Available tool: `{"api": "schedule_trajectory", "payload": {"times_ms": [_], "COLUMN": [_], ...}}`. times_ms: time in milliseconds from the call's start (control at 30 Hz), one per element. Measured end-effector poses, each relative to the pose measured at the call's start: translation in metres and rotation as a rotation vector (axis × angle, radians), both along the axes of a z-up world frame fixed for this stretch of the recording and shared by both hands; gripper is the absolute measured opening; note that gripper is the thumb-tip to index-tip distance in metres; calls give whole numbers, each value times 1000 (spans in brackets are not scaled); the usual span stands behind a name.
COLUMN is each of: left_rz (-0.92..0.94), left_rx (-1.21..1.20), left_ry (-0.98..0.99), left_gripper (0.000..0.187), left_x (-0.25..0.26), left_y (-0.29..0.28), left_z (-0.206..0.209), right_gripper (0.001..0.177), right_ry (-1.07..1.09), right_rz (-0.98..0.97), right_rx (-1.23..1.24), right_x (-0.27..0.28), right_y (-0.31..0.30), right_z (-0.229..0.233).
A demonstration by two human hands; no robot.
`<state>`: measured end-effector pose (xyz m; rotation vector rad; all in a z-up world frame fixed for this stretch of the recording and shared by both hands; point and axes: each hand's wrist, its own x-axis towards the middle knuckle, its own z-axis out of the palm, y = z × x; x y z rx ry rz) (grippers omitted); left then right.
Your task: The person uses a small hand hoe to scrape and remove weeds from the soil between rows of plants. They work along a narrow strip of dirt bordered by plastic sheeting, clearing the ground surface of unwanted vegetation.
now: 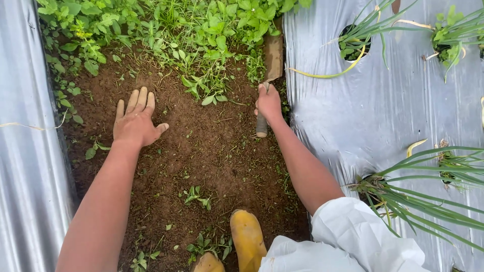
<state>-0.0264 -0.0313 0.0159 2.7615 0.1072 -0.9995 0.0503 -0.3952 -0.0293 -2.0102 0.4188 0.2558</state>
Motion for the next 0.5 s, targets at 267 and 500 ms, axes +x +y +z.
{"api": "schedule_trajectory", "payload": {"times_ms": [267,500], "left_rz": [36,36], "left_rx": [-29,-34], "left_ry": [-18,-13], "left_gripper": [91,86], "left_x": [2,-6], "left_y": [4,-2], "left_z": [-14,5], "right_gripper": [39,34], "right_ry": [223,179], "right_rz": [93,-59], "right_rx": [195,377], "right_x": [-10,-29], "right_y": [10,16], "right_z": [-26,-14]}}
